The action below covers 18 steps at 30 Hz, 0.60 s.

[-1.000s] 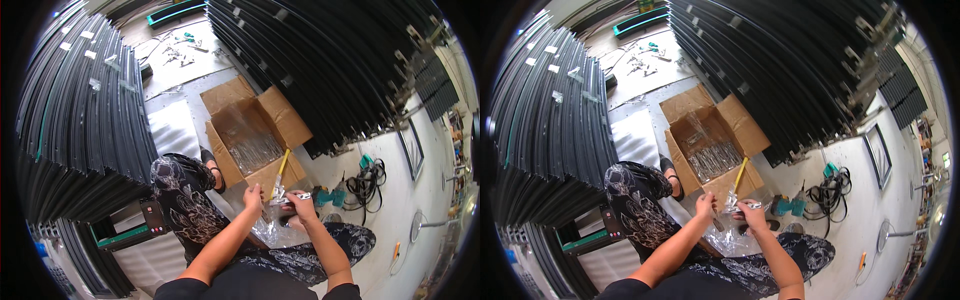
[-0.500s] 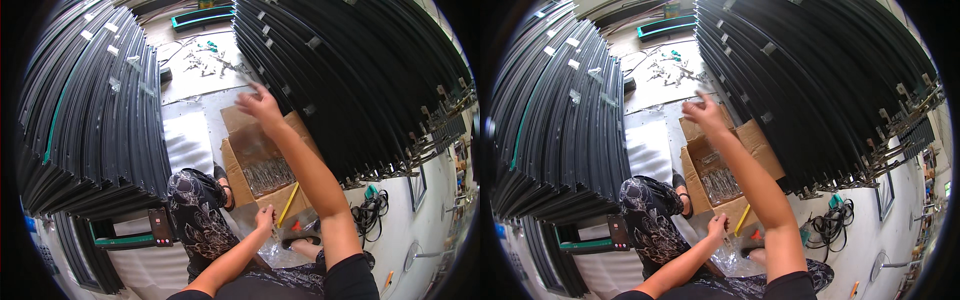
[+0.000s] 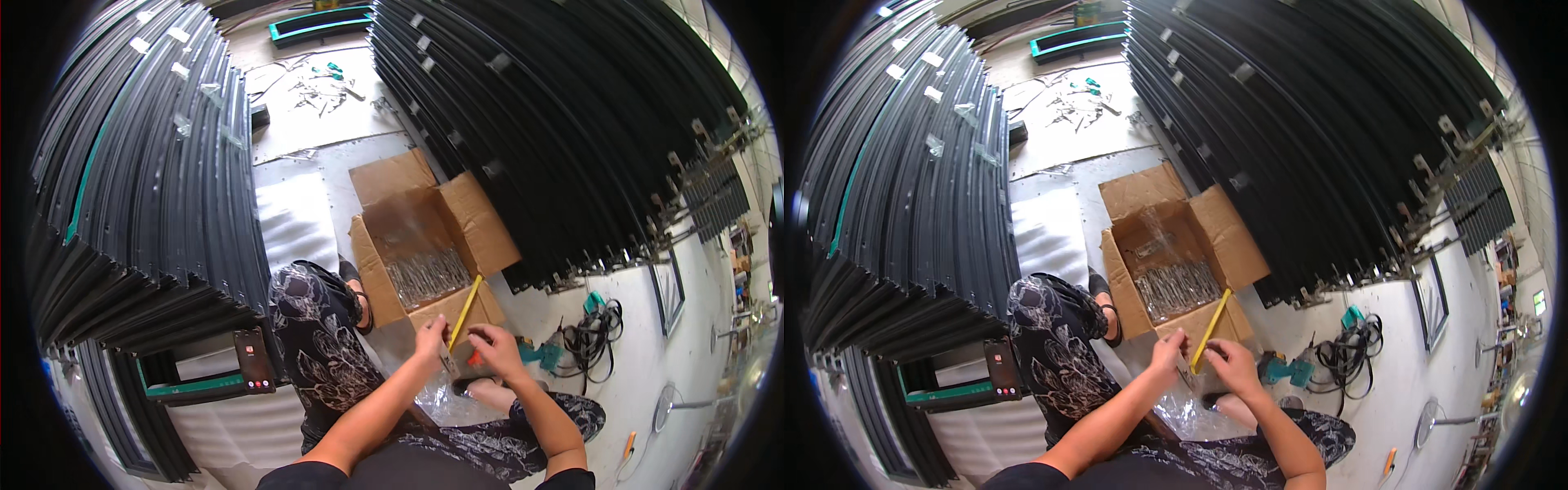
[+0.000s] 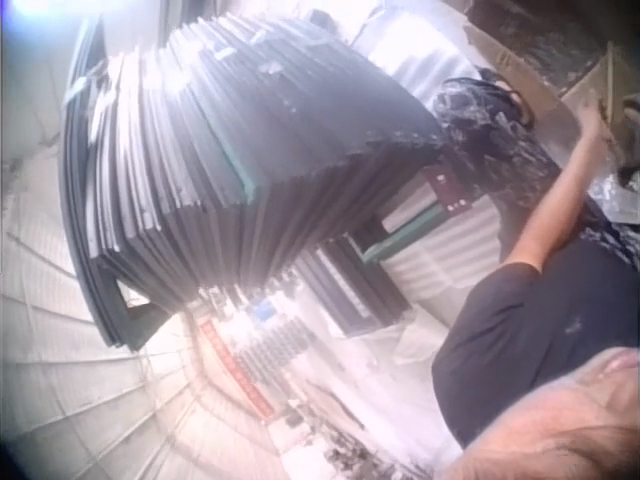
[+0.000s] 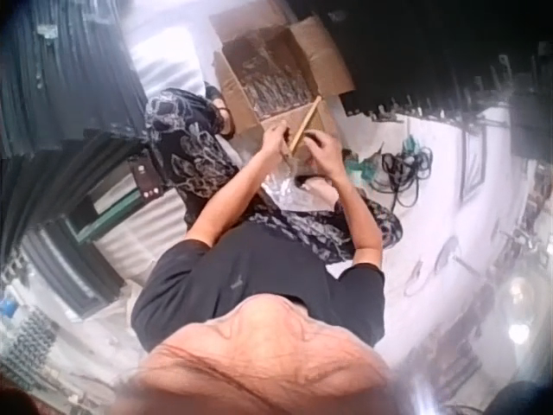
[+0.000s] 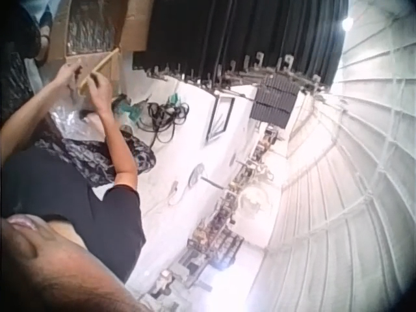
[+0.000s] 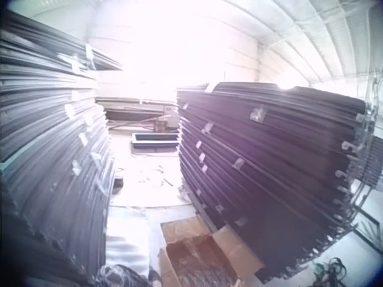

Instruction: The person takes metal hardware from a cardboard box, handles the items, and places them onto a metal frame structure.

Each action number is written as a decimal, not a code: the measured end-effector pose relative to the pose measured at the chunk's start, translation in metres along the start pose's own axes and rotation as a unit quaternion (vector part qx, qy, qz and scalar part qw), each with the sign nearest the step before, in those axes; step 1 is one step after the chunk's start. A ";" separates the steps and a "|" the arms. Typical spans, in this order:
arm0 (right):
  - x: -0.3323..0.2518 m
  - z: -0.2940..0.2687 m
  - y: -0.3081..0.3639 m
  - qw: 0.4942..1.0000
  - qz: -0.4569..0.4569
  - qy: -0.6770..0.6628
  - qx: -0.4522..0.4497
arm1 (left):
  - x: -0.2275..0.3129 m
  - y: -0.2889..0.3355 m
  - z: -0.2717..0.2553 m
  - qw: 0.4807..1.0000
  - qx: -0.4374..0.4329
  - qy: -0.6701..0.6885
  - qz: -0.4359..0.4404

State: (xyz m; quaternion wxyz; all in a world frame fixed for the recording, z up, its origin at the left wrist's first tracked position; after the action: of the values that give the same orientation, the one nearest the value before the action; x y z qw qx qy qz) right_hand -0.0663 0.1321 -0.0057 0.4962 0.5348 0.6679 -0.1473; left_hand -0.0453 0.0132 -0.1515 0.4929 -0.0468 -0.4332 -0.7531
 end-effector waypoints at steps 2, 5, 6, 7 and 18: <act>0.001 0.017 0.024 0.998 0.024 -0.063 -0.018 | 0.005 0.001 0.002 0.998 -0.043 0.045 -0.010; 0.027 0.032 0.039 0.999 -0.008 -0.041 0.021 | 0.024 0.010 0.025 0.983 -0.114 0.138 -0.051; 0.031 0.033 0.040 0.998 0.002 -0.048 0.029 | 0.029 0.017 0.032 0.978 -0.138 0.145 -0.051; 0.021 0.030 0.037 0.996 -0.052 0.045 0.061 | 0.035 0.021 0.036 0.974 -0.162 0.153 -0.047; 0.041 0.039 0.033 0.974 -0.012 -0.222 0.036 | 0.047 0.053 0.062 0.963 -0.266 -0.046 0.028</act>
State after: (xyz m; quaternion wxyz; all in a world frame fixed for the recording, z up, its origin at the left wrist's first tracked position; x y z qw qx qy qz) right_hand -0.0158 0.1395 -0.0468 0.6108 0.4983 0.5413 -0.2925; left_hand -0.0501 0.0157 -0.0578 0.4631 -0.2229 -0.2386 -0.8240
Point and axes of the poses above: each hand's wrist, its own y-axis away from the middle knuckle, its own z-axis out of the palm, x = y × z, the point moved 7 cm from there along -y, towards the middle knuckle, and after that the axes turned 10 degrees about -x, right-handed, at the moved point
